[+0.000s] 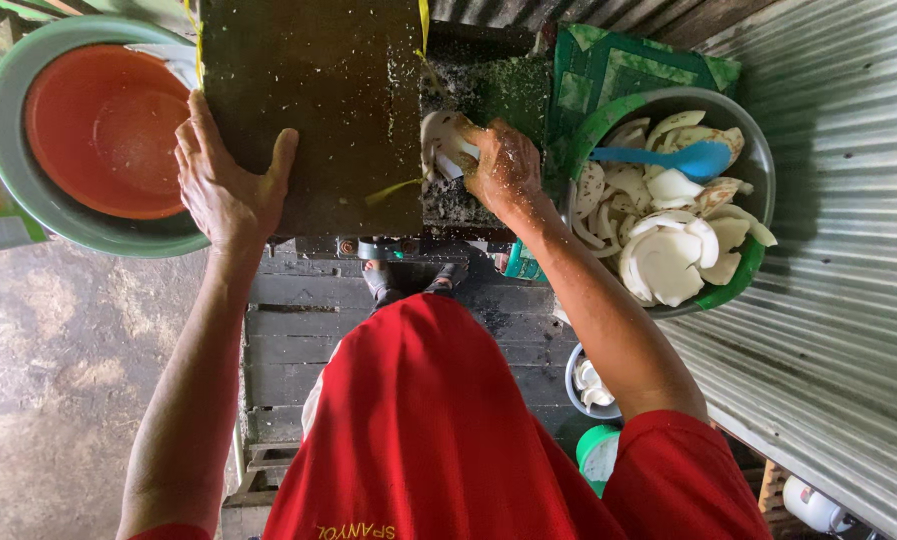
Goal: The person grates coconut pieces using a manual grater, holding each piece with one hand and pressing it against the grater with the other. The grated coconut falls into a container below while the person continues processing multiple pieces.
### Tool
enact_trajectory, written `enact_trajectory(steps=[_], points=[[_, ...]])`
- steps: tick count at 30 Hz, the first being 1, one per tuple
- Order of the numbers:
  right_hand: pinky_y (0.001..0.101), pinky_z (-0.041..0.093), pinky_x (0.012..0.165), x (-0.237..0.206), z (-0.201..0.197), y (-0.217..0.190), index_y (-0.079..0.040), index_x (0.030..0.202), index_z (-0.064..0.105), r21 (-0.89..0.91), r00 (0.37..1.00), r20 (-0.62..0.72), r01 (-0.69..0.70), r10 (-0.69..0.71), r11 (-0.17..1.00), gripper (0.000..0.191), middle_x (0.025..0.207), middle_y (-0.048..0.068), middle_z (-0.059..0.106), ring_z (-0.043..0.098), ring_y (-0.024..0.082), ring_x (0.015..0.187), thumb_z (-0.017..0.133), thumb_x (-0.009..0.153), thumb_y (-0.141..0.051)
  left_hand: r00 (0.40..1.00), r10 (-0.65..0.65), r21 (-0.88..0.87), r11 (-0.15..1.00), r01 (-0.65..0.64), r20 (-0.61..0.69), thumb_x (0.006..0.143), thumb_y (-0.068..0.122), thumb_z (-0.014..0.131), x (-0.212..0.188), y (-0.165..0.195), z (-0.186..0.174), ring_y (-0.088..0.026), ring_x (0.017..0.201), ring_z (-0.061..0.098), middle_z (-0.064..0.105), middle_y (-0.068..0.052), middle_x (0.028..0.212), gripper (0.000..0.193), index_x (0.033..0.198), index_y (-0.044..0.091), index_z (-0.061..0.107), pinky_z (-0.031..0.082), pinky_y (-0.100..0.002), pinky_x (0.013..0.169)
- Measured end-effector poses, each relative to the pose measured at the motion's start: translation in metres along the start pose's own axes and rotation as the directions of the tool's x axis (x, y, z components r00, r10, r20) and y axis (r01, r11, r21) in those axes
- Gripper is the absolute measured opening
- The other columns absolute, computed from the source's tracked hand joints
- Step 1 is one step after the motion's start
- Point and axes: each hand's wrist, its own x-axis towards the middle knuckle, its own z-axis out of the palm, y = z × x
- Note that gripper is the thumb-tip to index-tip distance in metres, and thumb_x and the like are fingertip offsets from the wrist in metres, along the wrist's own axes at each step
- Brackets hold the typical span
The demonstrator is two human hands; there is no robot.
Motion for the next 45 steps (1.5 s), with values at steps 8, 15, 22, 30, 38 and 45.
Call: enact_trajectory(steps=[8, 15, 22, 30, 38, 45], points=[[0.0503, 0.055, 0.08, 0.004, -0.001, -0.004, -0.015, 0.133, 0.07, 0.007, 0.998, 0.052, -0.037, 0.037, 0.999, 0.049, 0.103, 0.024, 0.067, 0.068, 0.042, 0.095, 0.08, 0.085, -0.021, 1.0, 0.017, 0.0, 1.0, -0.017, -0.016, 0.101, 0.063, 0.083, -0.001, -0.001, 0.001, -0.043, 0.127, 0.056, 0.055, -0.023, 0.138, 0.101, 0.162, -0.002, 0.034, 0.049, -0.054, 0.101], [0.0487, 0.057, 0.084, 0.013, 0.015, 0.004, -0.013, 0.122, 0.076, 0.018, 0.997, 0.07, -0.023, 0.022, 1.0, 0.039, 0.107, 0.021, 0.069, 0.07, 0.039, 0.097, 0.079, 0.083, -0.01, 1.0, 0.009, 0.016, 1.0, -0.009, -0.001, 0.101, 0.065, 0.082, 0.002, -0.002, 0.001, -0.042, 0.126, 0.056, 0.054, -0.024, 0.137, 0.103, 0.161, -0.003, 0.033, 0.049, -0.055, 0.099], [0.0494, 0.057, 0.082, 0.016, 0.018, 0.001, -0.012, 0.115, 0.078, 0.006, 0.999, 0.04, -0.003, 0.003, 1.0, 0.043, 0.102, 0.023, 0.071, 0.071, 0.041, 0.095, 0.081, 0.073, -0.007, 1.0, -0.005, -0.002, 1.0, 0.005, 0.014, 0.099, 0.065, 0.078, 0.0, 0.001, -0.001, -0.042, 0.128, 0.056, 0.054, -0.023, 0.14, 0.103, 0.163, -0.003, 0.032, 0.049, -0.054, 0.102], [0.049, 0.058, 0.076, 0.022, 0.011, -0.014, -0.015, 0.114, 0.077, 0.085, 0.996, 0.066, -0.071, 0.066, 0.994, 0.036, 0.095, 0.022, 0.074, 0.072, 0.041, 0.091, 0.078, 0.078, -0.011, 1.0, 0.012, 0.031, 0.999, -0.012, -0.007, 0.102, 0.065, 0.083, 0.003, 0.0, 0.0, -0.043, 0.128, 0.055, 0.054, -0.024, 0.141, 0.105, 0.162, -0.003, 0.031, 0.049, -0.055, 0.101], [0.0477, 0.057, 0.074, 0.02, 0.008, -0.026, -0.017, 0.107, 0.078, 0.104, 0.999, 0.011, -0.033, 0.032, 0.994, 0.032, 0.091, 0.02, 0.073, 0.071, 0.041, 0.088, 0.081, 0.076, -0.011, 1.0, -0.002, 0.021, 1.0, 0.002, 0.001, 0.101, 0.067, 0.082, 0.004, -0.002, 0.002, -0.043, 0.128, 0.055, 0.054, -0.023, 0.141, 0.106, 0.163, -0.001, 0.031, 0.049, -0.054, 0.101], [0.0478, 0.058, 0.071, 0.017, 0.025, -0.019, -0.013, 0.11, 0.077, 0.08, 0.999, -0.05, 0.025, -0.021, 0.996, 0.036, 0.094, 0.022, 0.073, 0.072, 0.039, 0.084, 0.086, 0.075, -0.015, 1.0, -0.012, 0.023, 1.0, 0.012, 0.011, 0.1, 0.066, 0.082, 0.006, -0.004, 0.002, -0.043, 0.125, 0.056, 0.054, -0.023, 0.139, 0.105, 0.161, -0.002, 0.032, 0.048, -0.055, 0.1]])
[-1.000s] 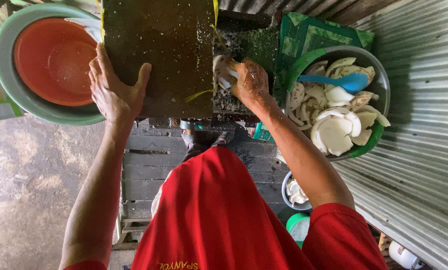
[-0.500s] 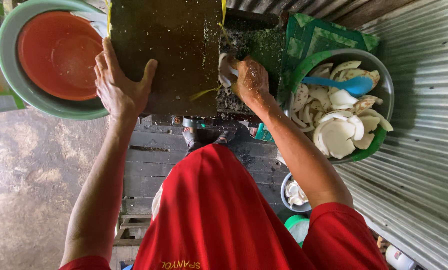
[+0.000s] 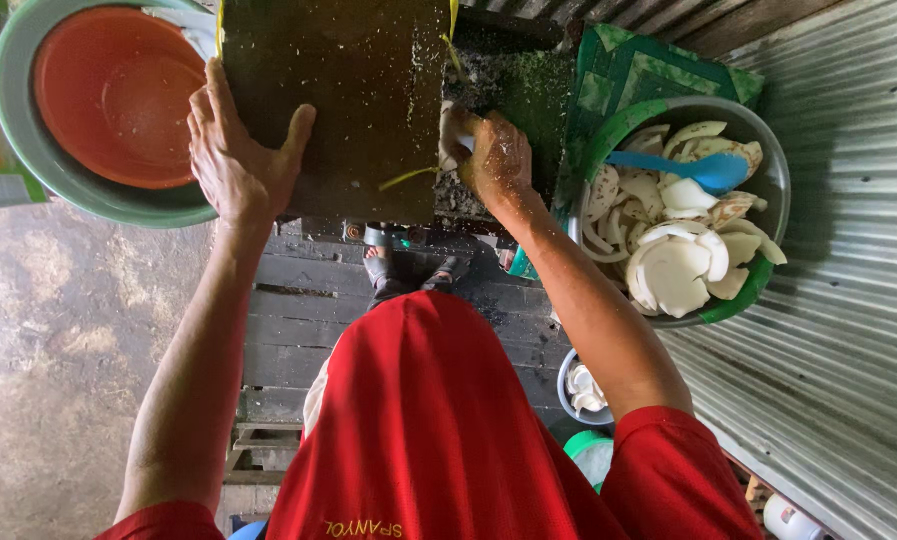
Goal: The person grates coconut pieces using a manual grater, holding each piece with one hand and pressing it against the grater with the other. The grated coconut falls into a container below while the person continues processing multiple pieces.
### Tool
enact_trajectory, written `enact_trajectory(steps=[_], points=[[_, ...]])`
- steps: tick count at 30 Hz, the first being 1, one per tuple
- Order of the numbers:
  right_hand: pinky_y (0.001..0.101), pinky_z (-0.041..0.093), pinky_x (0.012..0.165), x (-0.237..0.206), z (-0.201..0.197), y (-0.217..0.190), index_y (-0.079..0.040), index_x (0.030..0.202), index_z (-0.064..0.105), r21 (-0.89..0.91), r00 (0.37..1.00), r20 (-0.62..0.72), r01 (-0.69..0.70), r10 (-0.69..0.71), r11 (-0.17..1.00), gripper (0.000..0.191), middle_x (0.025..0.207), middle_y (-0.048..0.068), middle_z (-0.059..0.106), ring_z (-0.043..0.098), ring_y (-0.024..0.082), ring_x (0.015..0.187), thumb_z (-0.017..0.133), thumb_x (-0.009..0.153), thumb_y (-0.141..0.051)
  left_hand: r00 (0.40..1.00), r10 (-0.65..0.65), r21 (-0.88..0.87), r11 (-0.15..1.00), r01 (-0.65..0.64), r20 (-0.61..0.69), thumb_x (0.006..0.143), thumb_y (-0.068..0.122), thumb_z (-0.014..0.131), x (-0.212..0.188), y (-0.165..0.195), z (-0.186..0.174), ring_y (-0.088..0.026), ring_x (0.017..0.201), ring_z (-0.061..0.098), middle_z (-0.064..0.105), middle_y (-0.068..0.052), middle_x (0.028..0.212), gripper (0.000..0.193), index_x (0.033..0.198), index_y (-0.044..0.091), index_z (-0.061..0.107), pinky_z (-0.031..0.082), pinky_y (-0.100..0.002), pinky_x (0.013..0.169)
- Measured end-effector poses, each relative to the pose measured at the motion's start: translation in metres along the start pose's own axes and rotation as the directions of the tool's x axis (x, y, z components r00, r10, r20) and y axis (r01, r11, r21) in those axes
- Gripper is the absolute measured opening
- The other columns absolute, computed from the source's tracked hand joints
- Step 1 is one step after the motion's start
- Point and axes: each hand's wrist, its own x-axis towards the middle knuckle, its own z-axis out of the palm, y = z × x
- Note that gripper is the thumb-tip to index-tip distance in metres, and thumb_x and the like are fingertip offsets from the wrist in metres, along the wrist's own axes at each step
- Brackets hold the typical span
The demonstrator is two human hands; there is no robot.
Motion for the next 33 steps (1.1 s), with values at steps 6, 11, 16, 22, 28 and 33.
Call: enact_trajectory(steps=[6, 11, 16, 22, 28, 33], points=[[0.0344, 0.064, 0.073, 0.0, 0.006, 0.034, -0.01, 0.119, 0.075, 0.299, 0.99, 0.084, 0.086, -0.115, 0.951, 0.024, 0.11, 0.016, 0.076, 0.079, 0.023, 0.089, 0.072, 0.096, -0.003, 0.998, 0.037, -0.018, 0.999, -0.038, -0.046, 0.098, 0.064, 0.081, 0.0, -0.001, 0.0, -0.043, 0.126, 0.056, 0.055, -0.023, 0.139, 0.102, 0.161, -0.002, 0.034, 0.048, -0.054, 0.102], [0.0352, 0.06, 0.072, 0.001, -0.007, 0.038, -0.003, 0.113, 0.077, 0.283, 0.999, -0.005, 0.048, -0.048, 0.958, 0.027, 0.097, 0.018, 0.078, 0.078, 0.024, 0.086, 0.079, 0.085, -0.002, 0.999, 0.033, -0.025, 0.999, -0.035, -0.043, 0.101, 0.066, 0.082, 0.002, 0.0, 0.0, -0.043, 0.126, 0.057, 0.055, -0.023, 0.139, 0.102, 0.16, -0.002, 0.035, 0.049, -0.054, 0.101], [0.0365, 0.06, 0.072, -0.001, -0.012, 0.027, -0.003, 0.105, 0.079, 0.245, 0.997, -0.044, 0.071, -0.062, 0.967, 0.02, 0.093, 0.018, 0.077, 0.078, 0.025, 0.082, 0.081, 0.085, -0.006, 0.999, 0.029, -0.021, 0.999, -0.03, -0.036, 0.1, 0.064, 0.081, 0.0, 0.001, 0.0, -0.043, 0.126, 0.057, 0.055, -0.022, 0.139, 0.101, 0.161, -0.002, 0.035, 0.049, -0.054, 0.102], [0.0422, 0.059, 0.074, -0.002, -0.008, 0.022, -0.006, 0.1, 0.082, 0.143, 0.998, -0.052, 0.032, -0.025, 0.989, 0.017, 0.092, 0.021, 0.075, 0.076, 0.033, 0.084, 0.079, 0.084, -0.005, 0.999, 0.027, -0.003, 1.0, -0.027, -0.025, 0.098, 0.061, 0.081, -0.001, 0.001, 0.0, -0.043, 0.127, 0.056, 0.055, -0.023, 0.14, 0.102, 0.162, -0.003, 0.033, 0.049, -0.054, 0.101], [0.0435, 0.059, 0.073, 0.0, -0.004, 0.021, -0.006, 0.1, 0.081, 0.138, 1.0, 0.0, -0.008, 0.008, 0.99, 0.023, 0.095, 0.023, 0.074, 0.075, 0.035, 0.086, 0.074, 0.079, -0.001, 1.0, 0.031, -0.011, 0.999, -0.031, 0.001, 0.099, 0.065, 0.078, 0.0, 0.0, -0.001, -0.043, 0.126, 0.056, 0.053, -0.024, 0.138, 0.105, 0.161, -0.005, 0.03, 0.049, -0.055, 0.099], [0.0461, 0.058, 0.07, 0.004, 0.003, 0.021, -0.006, 0.094, 0.082, 0.102, 1.0, 0.013, -0.021, 0.02, 0.995, 0.016, 0.09, 0.025, 0.072, 0.073, 0.039, 0.083, 0.074, 0.081, -0.003, 0.999, 0.035, -0.025, 0.999, -0.036, -0.01, 0.103, 0.063, 0.083, -0.003, 0.001, -0.002, -0.042, 0.128, 0.056, 0.054, -0.022, 0.14, 0.103, 0.163, -0.003, 0.03, 0.049, -0.053, 0.103]])
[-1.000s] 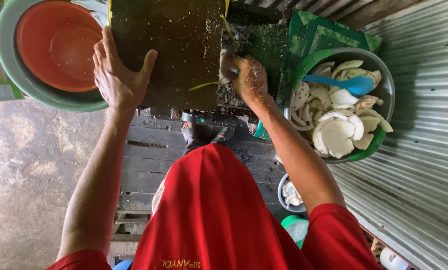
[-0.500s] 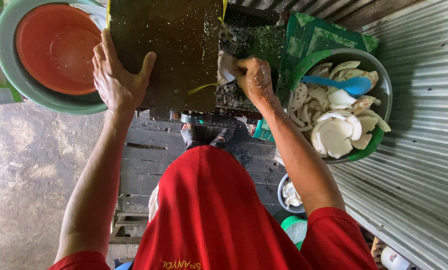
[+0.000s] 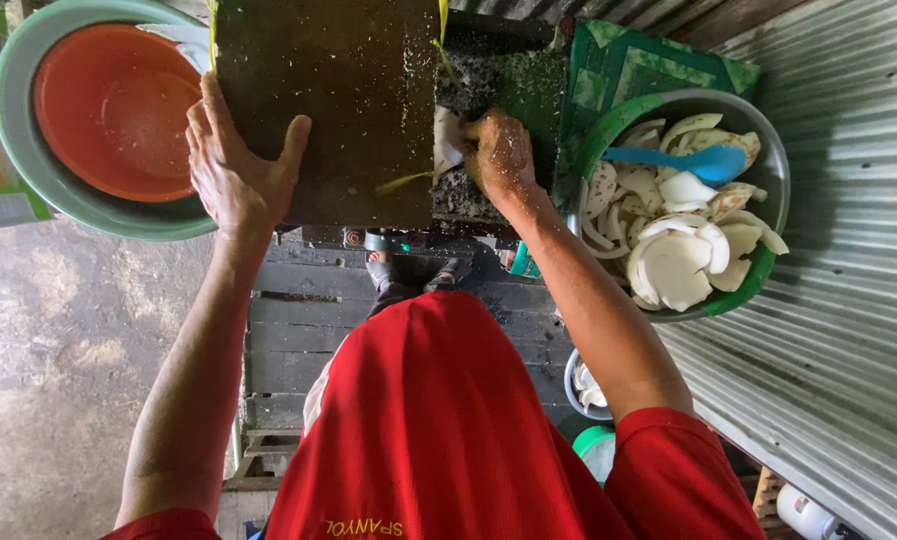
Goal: The person grates coconut pieces using a manual grater, holding each piece with one hand and pressing it against the grater with the other. The grated coconut falls into a container below while the person continues processing multiple pieces.
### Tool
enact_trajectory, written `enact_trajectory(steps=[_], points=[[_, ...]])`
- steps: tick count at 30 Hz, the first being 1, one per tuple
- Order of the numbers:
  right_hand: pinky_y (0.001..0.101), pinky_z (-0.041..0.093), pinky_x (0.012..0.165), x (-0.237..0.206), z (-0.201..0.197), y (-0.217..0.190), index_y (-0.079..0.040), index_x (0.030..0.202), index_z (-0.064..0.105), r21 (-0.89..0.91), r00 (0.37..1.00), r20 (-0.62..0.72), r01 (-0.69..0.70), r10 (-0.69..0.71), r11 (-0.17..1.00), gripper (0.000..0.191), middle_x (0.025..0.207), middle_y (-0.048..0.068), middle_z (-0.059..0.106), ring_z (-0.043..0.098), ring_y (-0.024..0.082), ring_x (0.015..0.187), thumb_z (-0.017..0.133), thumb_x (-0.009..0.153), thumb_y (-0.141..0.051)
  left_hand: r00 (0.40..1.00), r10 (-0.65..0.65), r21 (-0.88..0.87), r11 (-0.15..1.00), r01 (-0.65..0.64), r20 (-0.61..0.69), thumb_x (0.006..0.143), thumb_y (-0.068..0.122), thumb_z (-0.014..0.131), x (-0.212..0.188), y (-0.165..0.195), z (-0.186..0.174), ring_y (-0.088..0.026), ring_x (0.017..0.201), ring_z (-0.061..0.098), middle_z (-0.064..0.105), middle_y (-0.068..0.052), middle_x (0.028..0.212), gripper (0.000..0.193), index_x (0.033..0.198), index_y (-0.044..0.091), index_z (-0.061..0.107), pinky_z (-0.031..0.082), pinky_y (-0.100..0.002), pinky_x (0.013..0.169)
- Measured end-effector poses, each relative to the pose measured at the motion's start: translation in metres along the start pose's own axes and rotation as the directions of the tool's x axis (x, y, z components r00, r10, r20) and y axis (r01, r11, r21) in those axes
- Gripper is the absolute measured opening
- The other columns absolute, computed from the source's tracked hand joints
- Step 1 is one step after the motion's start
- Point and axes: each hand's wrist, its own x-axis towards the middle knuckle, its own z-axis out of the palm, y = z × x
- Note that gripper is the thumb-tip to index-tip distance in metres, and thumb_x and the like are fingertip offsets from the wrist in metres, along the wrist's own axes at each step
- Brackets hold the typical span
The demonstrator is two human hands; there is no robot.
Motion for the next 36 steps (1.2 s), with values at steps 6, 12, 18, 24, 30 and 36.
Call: enact_trajectory(steps=[6, 12, 18, 24, 30, 36], points=[[0.0456, 0.057, 0.067, 0.005, 0.004, -0.003, -0.008, 0.09, 0.082, 0.017, 0.998, 0.027, -0.055, 0.055, 0.998, 0.011, 0.082, 0.023, 0.072, 0.074, 0.039, 0.077, 0.074, 0.082, -0.005, 1.0, 0.006, 0.005, 1.0, -0.006, -0.012, 0.102, 0.062, 0.084, -0.001, 0.001, 0.001, -0.042, 0.129, 0.055, 0.054, -0.023, 0.141, 0.103, 0.163, -0.003, 0.03, 0.049, -0.053, 0.102], [0.0445, 0.056, 0.065, 0.003, 0.005, -0.007, -0.005, 0.087, 0.081, 0.043, 1.0, -0.006, -0.023, 0.023, 0.999, 0.016, 0.08, 0.024, 0.071, 0.074, 0.038, 0.076, 0.07, 0.077, 0.001, 1.0, -0.006, -0.022, 1.0, 0.006, 0.003, 0.103, 0.063, 0.082, 0.001, 0.001, 0.0, -0.042, 0.129, 0.056, 0.054, -0.022, 0.141, 0.103, 0.163, -0.003, 0.03, 0.05, -0.054, 0.101], [0.0406, 0.057, 0.067, 0.001, 0.01, -0.008, -0.002, 0.081, 0.077, 0.111, 0.998, -0.003, -0.063, 0.064, 0.992, 0.015, 0.078, 0.021, 0.073, 0.076, 0.033, 0.074, 0.065, 0.075, 0.005, 1.0, 0.002, 0.011, 1.0, -0.002, -0.002, 0.103, 0.066, 0.081, 0.002, -0.002, 0.003, -0.042, 0.125, 0.057, 0.054, -0.023, 0.138, 0.104, 0.161, -0.004, 0.031, 0.052, -0.054, 0.096], [0.0352, 0.061, 0.07, 0.0, 0.015, -0.002, -0.003, 0.098, 0.079, 0.232, 1.0, -0.006, 0.0, 0.002, 0.973, 0.011, 0.09, 0.017, 0.078, 0.079, 0.024, 0.078, 0.073, 0.089, -0.006, 1.0, 0.011, -0.002, 1.0, -0.011, 0.001, 0.1, 0.066, 0.076, 0.007, -0.007, 0.006, -0.041, 0.122, 0.059, 0.055, -0.024, 0.132, 0.103, 0.159, -0.007, 0.032, 0.053, -0.054, 0.094], [0.0328, 0.066, 0.079, 0.01, 0.034, 0.011, -0.002, 0.122, 0.072, 0.239, 0.997, -0.043, -0.05, 0.062, 0.97, 0.037, 0.115, 0.018, 0.073, 0.077, 0.024, 0.094, 0.072, 0.085, -0.001, 0.997, 0.057, -0.01, 0.998, -0.057, -0.048, 0.1, 0.062, 0.074, 0.008, -0.009, 0.007, -0.041, 0.122, 0.06, 0.057, -0.023, 0.134, 0.099, 0.159, -0.006, 0.034, 0.053, -0.053, 0.097], [0.0335, 0.061, 0.079, 0.017, 0.002, 0.038, -0.01, 0.13, 0.069, 0.113, 0.988, 0.154, -0.046, 0.028, 0.993, 0.046, 0.118, 0.018, 0.074, 0.073, 0.023, 0.095, 0.067, 0.086, 0.001, 0.999, 0.022, -0.008, 1.0, -0.023, -0.036, 0.101, 0.065, 0.082, 0.009, -0.01, 0.008, -0.044, 0.121, 0.059, 0.057, -0.024, 0.133, 0.101, 0.158, -0.005, 0.036, 0.051, -0.055, 0.097]])
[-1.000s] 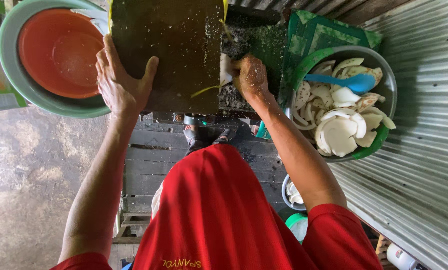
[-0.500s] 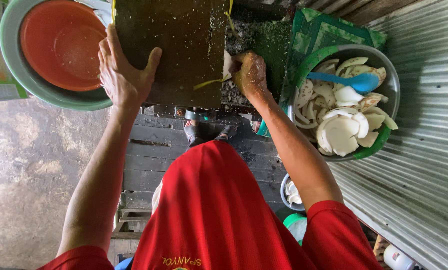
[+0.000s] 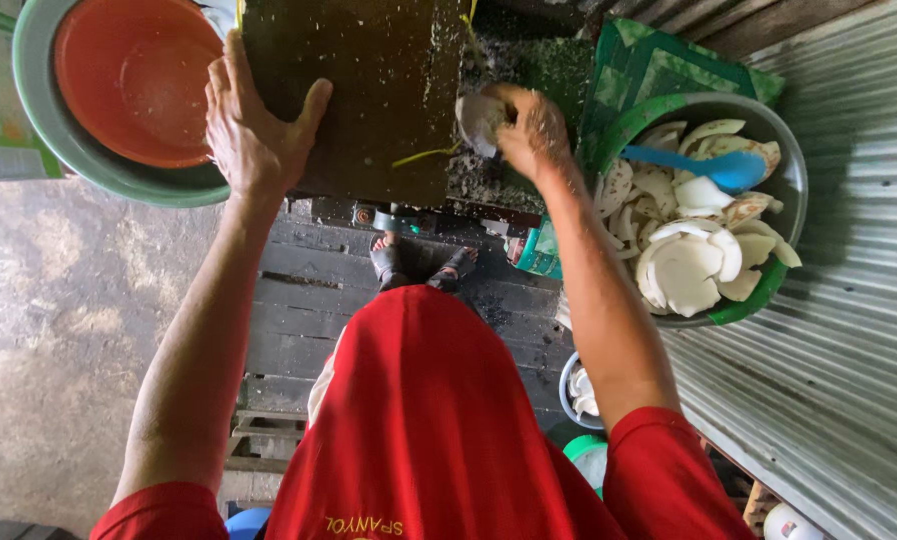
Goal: The person grates coconut pieces using a manual grater, holding each piece with one hand and pressing it against the grater with the other. The grated coconut falls into a container below while the person continues processing multiple pieces.
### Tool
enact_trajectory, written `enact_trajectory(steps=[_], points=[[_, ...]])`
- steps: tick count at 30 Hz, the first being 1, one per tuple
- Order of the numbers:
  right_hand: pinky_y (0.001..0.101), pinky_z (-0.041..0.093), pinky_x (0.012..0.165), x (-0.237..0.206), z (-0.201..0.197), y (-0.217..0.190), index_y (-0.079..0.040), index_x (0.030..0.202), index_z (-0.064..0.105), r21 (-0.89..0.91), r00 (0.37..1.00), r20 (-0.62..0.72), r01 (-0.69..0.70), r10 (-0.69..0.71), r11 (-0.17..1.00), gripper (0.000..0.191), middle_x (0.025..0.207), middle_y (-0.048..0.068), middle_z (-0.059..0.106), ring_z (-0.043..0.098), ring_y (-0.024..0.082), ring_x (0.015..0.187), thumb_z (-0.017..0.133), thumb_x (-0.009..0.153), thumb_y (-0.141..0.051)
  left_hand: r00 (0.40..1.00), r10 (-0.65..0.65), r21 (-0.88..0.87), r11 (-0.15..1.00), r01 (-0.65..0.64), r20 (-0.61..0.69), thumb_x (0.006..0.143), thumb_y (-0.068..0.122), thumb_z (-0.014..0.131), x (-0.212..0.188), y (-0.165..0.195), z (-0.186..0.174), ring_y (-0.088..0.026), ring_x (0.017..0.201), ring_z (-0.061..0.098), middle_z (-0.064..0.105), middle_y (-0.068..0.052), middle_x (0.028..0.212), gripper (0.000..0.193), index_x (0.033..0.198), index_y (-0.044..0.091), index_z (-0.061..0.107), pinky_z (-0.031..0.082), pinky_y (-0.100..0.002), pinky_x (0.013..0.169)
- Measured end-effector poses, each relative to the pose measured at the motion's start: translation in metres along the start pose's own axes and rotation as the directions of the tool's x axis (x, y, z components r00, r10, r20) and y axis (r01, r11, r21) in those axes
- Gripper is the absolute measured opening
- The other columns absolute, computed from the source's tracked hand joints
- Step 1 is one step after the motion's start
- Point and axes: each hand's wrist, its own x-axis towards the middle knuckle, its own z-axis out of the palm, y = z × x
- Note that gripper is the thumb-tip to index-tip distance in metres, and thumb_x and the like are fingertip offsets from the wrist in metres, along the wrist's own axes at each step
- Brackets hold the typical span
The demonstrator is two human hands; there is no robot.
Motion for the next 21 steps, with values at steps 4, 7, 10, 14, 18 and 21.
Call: enact_trajectory(steps=[4, 7, 10, 14, 18, 21], points=[[0.0409, 0.059, 0.08, 0.019, -0.013, -0.009, -0.009, 0.122, 0.073, -0.173, 0.993, 0.068, 0.108, -0.098, 0.979, 0.027, 0.111, 0.02, 0.076, 0.073, 0.031, 0.091, 0.07, 0.096, -0.013, 1.0, 0.03, -0.006, 1.0, -0.03, -0.006, 0.1, 0.062, 0.078, 0.001, -0.001, -0.001, -0.043, 0.123, 0.059, 0.057, -0.024, 0.133, 0.1, 0.159, -0.006, 0.035, 0.051, -0.054, 0.1], [0.0432, 0.06, 0.078, 0.029, -0.008, -0.02, -0.012, 0.119, 0.075, -0.167, 0.996, 0.084, 0.034, -0.02, 0.985, 0.027, 0.106, 0.021, 0.075, 0.075, 0.033, 0.089, 0.071, 0.093, -0.018, 0.999, 0.041, -0.001, 0.999, -0.041, -0.024, 0.098, 0.062, 0.076, 0.001, -0.001, 0.001, -0.043, 0.123, 0.059, 0.057, -0.024, 0.134, 0.099, 0.159, -0.006, 0.035, 0.05, -0.055, 0.101], [0.0473, 0.059, 0.079, 0.034, 0.0, -0.027, -0.004, 0.121, 0.072, -0.219, 0.996, 0.015, 0.087, -0.086, 0.972, 0.033, 0.099, 0.026, 0.074, 0.074, 0.039, 0.092, 0.075, 0.089, -0.014, 0.999, 0.027, 0.011, 1.0, -0.027, -0.021, 0.098, 0.063, 0.077, 0.002, -0.002, 0.001, -0.044, 0.122, 0.058, 0.056, -0.025, 0.133, 0.1, 0.158, -0.006, 0.036, 0.05, -0.055, 0.098], [0.0459, 0.06, 0.076, 0.033, 0.005, -0.028, -0.001, 0.123, 0.067, -0.198, 0.977, -0.12, 0.153, -0.178, 0.968, 0.036, 0.094, 0.026, 0.075, 0.076, 0.037, 0.089, 0.074, 0.089, -0.009, 0.999, 0.035, -0.012, 0.999, -0.036, -0.03, 0.101, 0.063, 0.079, 0.001, 0.0, 0.0, -0.043, 0.122, 0.058, 0.057, -0.024, 0.133, 0.099, 0.158, -0.005, 0.036, 0.051, -0.054, 0.1], [0.0364, 0.064, 0.07, 0.016, 0.0, -0.031, -0.003, 0.107, 0.07, 0.038, 0.953, -0.285, 0.119, -0.103, 0.992, 0.015, 0.095, 0.015, 0.079, 0.079, 0.027, 0.083, 0.073, 0.099, -0.016, 0.998, 0.052, -0.021, 0.998, -0.052, -0.036, 0.101, 0.061, 0.08, 0.002, 0.004, -0.004, -0.044, 0.123, 0.058, 0.056, -0.024, 0.134, 0.097, 0.154, -0.007, 0.036, 0.051, -0.053, 0.1], [0.0391, 0.06, 0.07, -0.01, -0.011, -0.034, -0.002, 0.102, 0.077, -0.03, 0.983, -0.145, 0.108, -0.111, 0.994, 0.022, 0.091, 0.018, 0.078, 0.078, 0.027, 0.079, 0.085, 0.089, -0.019, 1.0, 0.006, -0.01, 1.0, -0.006, -0.015, 0.101, 0.064, 0.083, 0.002, 0.006, -0.004, -0.044, 0.119, 0.058, 0.057, -0.024, 0.131, 0.101, 0.158, -0.006, 0.036, 0.05, -0.055, 0.095]])
